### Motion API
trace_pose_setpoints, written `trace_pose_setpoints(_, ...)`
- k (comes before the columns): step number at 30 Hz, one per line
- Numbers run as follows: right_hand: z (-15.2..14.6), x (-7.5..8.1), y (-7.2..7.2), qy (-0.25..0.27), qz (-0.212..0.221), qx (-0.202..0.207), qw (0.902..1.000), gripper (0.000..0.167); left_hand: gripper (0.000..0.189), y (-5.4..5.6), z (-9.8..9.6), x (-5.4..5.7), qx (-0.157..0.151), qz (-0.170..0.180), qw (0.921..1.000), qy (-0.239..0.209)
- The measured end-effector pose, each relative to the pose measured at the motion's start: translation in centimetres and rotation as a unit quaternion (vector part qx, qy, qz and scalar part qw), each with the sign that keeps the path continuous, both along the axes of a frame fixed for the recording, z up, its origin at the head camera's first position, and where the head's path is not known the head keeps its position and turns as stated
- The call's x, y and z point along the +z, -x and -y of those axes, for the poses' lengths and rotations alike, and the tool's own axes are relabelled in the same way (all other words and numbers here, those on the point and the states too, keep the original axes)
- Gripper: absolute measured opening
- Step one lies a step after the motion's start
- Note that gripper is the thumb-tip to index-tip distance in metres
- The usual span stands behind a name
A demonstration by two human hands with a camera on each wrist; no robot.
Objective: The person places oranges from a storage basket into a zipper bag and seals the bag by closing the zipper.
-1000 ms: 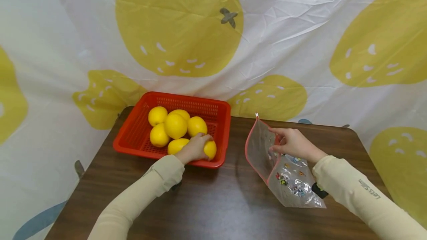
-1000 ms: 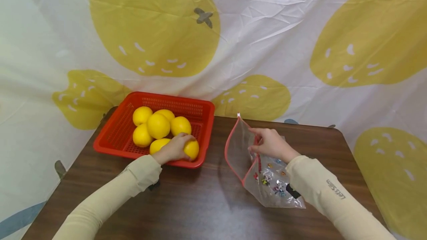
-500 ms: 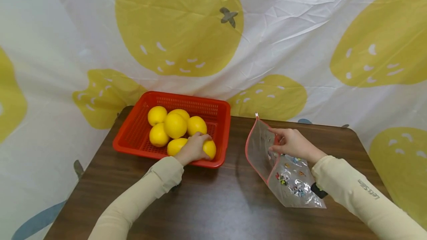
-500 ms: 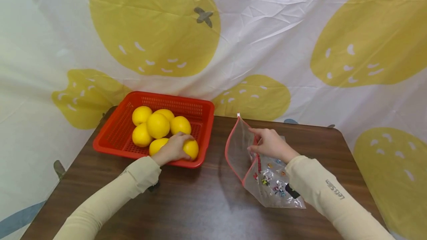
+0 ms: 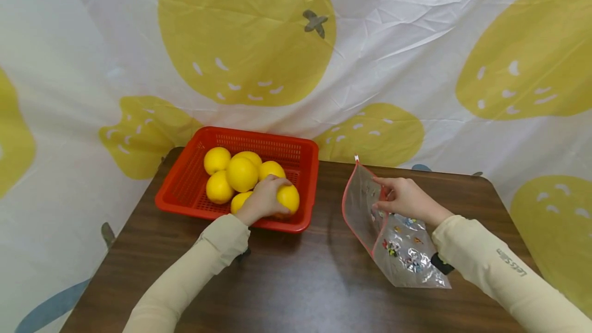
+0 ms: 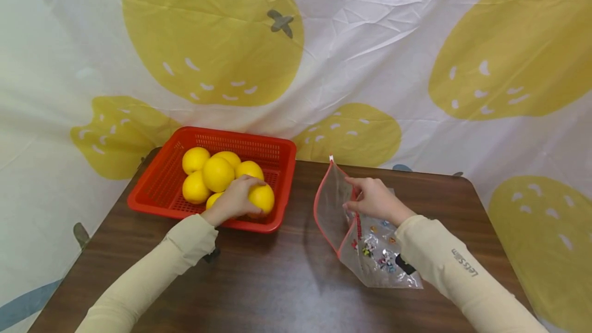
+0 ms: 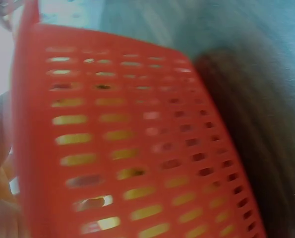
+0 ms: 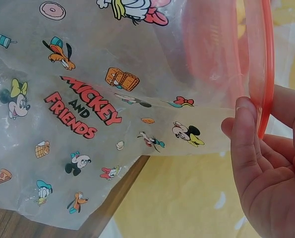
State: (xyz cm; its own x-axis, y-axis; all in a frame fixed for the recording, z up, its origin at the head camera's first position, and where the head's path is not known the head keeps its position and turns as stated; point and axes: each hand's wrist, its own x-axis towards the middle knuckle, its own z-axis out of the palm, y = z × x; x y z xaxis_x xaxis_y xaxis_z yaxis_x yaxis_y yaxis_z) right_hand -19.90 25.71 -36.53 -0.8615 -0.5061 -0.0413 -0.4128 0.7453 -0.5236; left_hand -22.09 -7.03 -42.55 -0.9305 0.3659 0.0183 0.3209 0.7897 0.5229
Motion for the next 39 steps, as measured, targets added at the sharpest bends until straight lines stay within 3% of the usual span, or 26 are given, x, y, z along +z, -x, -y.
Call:
trace_pose_setpoints(9,0.1,0.1,-0.1,-0.003,0.003,-0.001,1.0000,0.064,0.065,-0.5,0.1,3.1,0.006,-0.021,0.9973,-0.070)
trace_pose_setpoints(13,0.2,0.0,0.0,-0.004,0.000,-0.004,1.0000,0.063,0.065,-0.8,-0.7,4.4,0.000,-0.037,0.9945,-0.098)
trace_pose_setpoints(16,0.3,-0.1,0.0,-0.002,0.000,-0.006,1.0000,0.062,0.066,-1.0,-1.6,5.1,-0.010,-0.028,0.9918,-0.125)
trace_pose_setpoints(21,0.5,0.0,0.0,-0.004,-0.003,-0.003,1.0000,0.061,0.065,-1.4,-3.5,5.6,-0.024,-0.006,0.9861,-0.164)
trace_pose_setpoints(29,0.4,0.3,0.1,-0.008,-0.002,-0.003,1.0000,0.061,0.063,-1.3,-6.5,6.0,-0.042,-0.011,0.9821,-0.183)
trace_pose_setpoints(33,0.5,0.5,0.0,-0.008,-0.002,0.000,1.0000,0.060,0.061,-1.2,-8.0,5.7,-0.053,0.012,0.9690,-0.241)
trace_pose_setpoints(39,0.5,0.5,0.0,-0.008,-0.012,-0.004,0.9999,0.057,0.059,-1.6,-9.9,4.5,-0.060,0.093,0.9373,-0.330)
